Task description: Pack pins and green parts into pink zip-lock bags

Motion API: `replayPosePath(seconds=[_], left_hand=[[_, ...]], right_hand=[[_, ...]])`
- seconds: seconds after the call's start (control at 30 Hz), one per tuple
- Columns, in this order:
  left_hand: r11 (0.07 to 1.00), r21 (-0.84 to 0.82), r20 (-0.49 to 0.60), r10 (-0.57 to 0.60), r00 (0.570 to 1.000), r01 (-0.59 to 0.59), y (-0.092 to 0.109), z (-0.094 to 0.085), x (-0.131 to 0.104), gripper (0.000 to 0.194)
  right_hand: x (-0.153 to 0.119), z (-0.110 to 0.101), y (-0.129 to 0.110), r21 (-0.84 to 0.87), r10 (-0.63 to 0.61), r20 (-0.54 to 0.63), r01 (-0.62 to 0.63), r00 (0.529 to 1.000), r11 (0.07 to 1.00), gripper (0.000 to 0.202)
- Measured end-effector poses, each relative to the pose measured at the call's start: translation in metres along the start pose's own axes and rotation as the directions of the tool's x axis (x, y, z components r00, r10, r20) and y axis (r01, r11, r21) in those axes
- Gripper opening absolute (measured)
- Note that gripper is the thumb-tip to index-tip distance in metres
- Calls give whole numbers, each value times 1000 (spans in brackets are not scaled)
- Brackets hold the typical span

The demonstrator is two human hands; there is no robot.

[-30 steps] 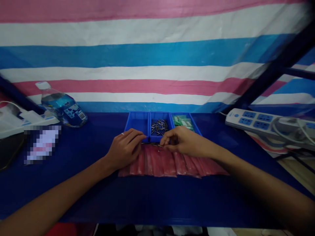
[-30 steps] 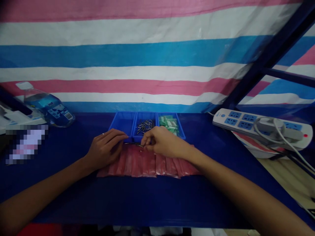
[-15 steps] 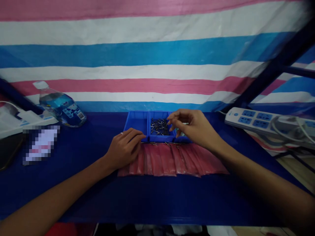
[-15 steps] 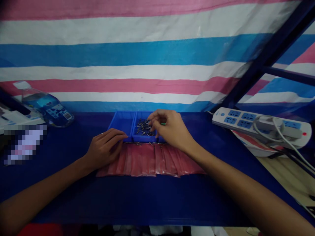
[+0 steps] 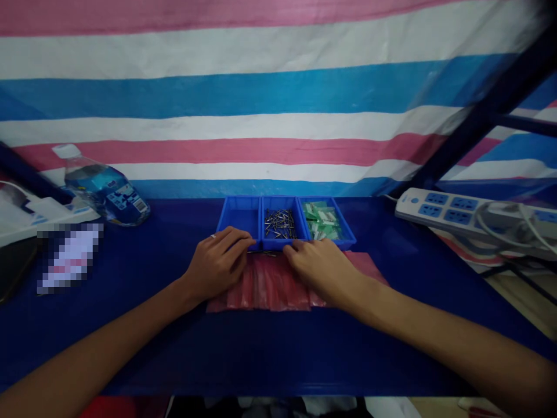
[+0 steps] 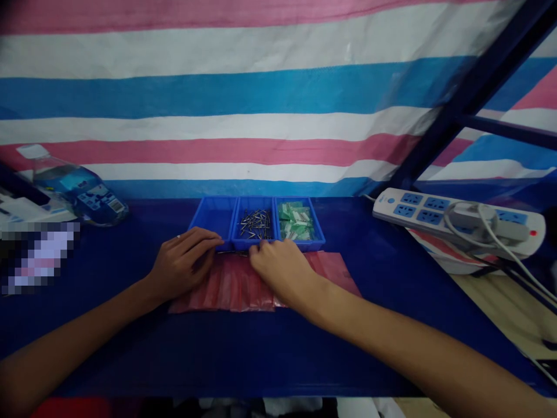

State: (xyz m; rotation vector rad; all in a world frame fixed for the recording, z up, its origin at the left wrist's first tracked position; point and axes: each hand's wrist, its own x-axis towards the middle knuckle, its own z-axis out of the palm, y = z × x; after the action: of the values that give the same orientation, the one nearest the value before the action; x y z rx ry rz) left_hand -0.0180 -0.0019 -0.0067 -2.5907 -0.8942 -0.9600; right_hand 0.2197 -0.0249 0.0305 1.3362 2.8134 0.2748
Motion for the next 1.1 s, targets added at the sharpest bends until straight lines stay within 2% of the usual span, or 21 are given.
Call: replayPosePath(seconds=[0.23,0.33,0.43,0.5,0.53,0.6,0.67,0.73,0.77,0.8,0.87,0.93,0.97,1.03,1.1], left_hand=[[1000,10,-9,-13,1000,13,1,0,-2,24],[1000,12,-4,-7,1000,7,1,-1,-1,25],[1000,17,-2,-4,1000,4,1,-1,-1,25],[1000,22,-10,-3,1000,3,1,-1,-1,24],[1000,25,-17,-2,1000,2,1,-1,-1,24],[999,32,-26,1,1000,0,1,-1,-1,24],[999,36,-26,4,1000,-3,1,-1,0,24],[999,32,-20,2,1000,-1,1,-1,0,23],[1000,29,-15,-1,1000,1,0,0,0,23],[1000,25,-11,-5,1000,5,0,0,0,23],[1000,18,-1,-10,1000,10,0,0,0,23],[1000,15,3,-11,1000,11,0,0,-1,23],[1000,13,3,-13,1000,13,0,0,-1,23],[1000,10,1,-15,1000,15,1,0,-2,23],[1000,4,3,-16,1000,16,1,-1,-2,24]], right_hand=[[1,8,-9,-32,37,8,-36,999,999,19],[0,2,-5,17,43,-18,-43,999,999,18],[0,-10,7,334,33,-23,-23,999,942,19],[1,-20,15,569,62,-39,-29,997,822,19],[2,-25,18,637,114,-74,-41,991,770,18],[3,-33,22,684,268,-222,-46,938,728,18],[3,-38,22,679,373,-417,11,829,734,20],[1,-39,20,632,367,-571,108,734,768,22],[0,-37,19,590,322,-615,149,719,793,22],[-1,-34,17,535,254,-631,175,733,826,22],[-2,-25,13,381,58,-558,195,828,904,21],[1,-11,9,192,-123,-355,201,927,960,21],[3,-4,6,103,-181,-248,211,952,972,21],[8,9,1,-11,-227,-110,227,968,974,20],[13,18,-4,-52,-235,-68,232,970,971,20]])
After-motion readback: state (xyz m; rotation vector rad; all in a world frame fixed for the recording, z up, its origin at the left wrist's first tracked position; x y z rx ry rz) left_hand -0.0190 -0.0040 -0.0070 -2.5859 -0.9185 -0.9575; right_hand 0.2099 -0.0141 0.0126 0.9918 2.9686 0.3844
